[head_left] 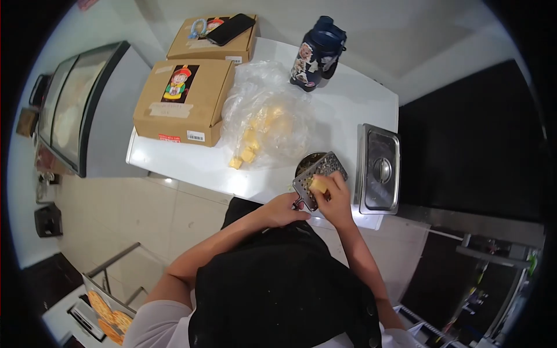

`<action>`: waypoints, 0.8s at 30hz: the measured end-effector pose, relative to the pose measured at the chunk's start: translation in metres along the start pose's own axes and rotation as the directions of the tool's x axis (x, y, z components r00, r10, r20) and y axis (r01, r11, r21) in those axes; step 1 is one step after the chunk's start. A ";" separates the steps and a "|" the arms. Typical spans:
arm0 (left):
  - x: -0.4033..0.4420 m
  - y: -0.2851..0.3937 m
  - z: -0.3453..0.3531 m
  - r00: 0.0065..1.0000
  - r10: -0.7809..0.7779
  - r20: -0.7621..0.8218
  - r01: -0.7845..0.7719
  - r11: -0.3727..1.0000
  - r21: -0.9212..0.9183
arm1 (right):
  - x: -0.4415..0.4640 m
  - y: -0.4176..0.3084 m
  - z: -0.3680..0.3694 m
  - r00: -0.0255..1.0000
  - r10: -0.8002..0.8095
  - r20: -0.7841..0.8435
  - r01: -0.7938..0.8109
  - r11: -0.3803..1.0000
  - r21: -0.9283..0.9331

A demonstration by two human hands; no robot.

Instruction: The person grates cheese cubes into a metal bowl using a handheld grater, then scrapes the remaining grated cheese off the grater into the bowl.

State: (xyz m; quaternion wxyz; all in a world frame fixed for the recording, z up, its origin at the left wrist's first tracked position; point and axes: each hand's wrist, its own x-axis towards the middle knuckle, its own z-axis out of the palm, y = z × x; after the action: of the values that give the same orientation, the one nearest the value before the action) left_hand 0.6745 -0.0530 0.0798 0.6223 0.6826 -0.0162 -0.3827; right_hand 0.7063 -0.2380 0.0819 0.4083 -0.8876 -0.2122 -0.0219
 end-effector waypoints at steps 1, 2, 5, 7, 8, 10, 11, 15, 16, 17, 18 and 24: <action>0.002 -0.002 0.001 1.000 0.008 -0.016 -0.009 1.000 -0.023 | 0.004 0.004 -0.002 1.000 -0.014 0.024 0.014 1.000 -0.007; 0.005 -0.007 0.003 0.998 0.046 -0.030 -0.046 0.999 0.001 | 0.007 0.013 -0.005 0.999 0.029 -0.040 -0.030 0.999 -0.021; 0.013 -0.022 0.011 0.985 0.149 -0.089 -0.144 0.987 0.065 | 0.020 0.034 -0.010 0.966 0.142 -0.214 -0.156 0.987 -0.048; 0.010 -0.021 0.011 0.986 0.126 -0.112 -0.123 0.992 0.035 | 0.017 0.021 -0.005 0.987 0.092 -0.132 -0.101 0.993 -0.065; 0.008 -0.019 0.010 0.990 0.105 -0.097 -0.102 0.994 0.034 | 0.009 0.010 -0.004 0.994 0.063 -0.089 -0.070 0.995 -0.076; 0.006 -0.012 0.009 0.996 0.072 -0.057 -0.070 0.997 0.037 | 0.002 -0.002 -0.004 1.000 0.005 -0.015 -0.007 0.995 -0.103; 0.006 -0.010 0.008 0.995 0.071 -0.072 -0.070 0.997 0.018 | 0.007 0.001 -0.003 1.000 -0.004 0.008 0.004 0.995 -0.103; 0.003 -0.004 0.006 0.996 0.059 -0.070 -0.057 0.998 0.038 | 0.031 0.024 -0.010 0.973 0.130 -0.193 -0.158 0.978 -0.139; 0.004 -0.005 0.007 0.995 0.065 -0.071 -0.063 0.998 0.031 | 0.029 0.021 -0.010 0.974 0.125 -0.188 -0.154 0.977 -0.146; 0.005 -0.006 0.006 0.995 0.074 -0.065 -0.073 0.997 0.031 | 0.024 0.014 -0.008 0.989 0.081 -0.123 -0.100 0.982 -0.161; 0.004 -0.009 0.006 0.995 0.081 -0.058 -0.079 0.996 0.032 | 0.017 0.005 -0.004 0.998 0.039 -0.056 -0.048 0.984 -0.169; 0.001 -0.013 0.007 0.996 0.080 -0.035 -0.080 0.997 0.006 | 0.026 0.023 -0.003 0.995 0.055 -0.083 -0.068 0.985 -0.160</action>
State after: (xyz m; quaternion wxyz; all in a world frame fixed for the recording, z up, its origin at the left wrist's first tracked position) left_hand 0.6657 -0.0569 0.0686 0.6357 0.6895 -0.0334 -0.3456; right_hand 0.7392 -0.2441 0.0728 0.3432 -0.9224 -0.1661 -0.0614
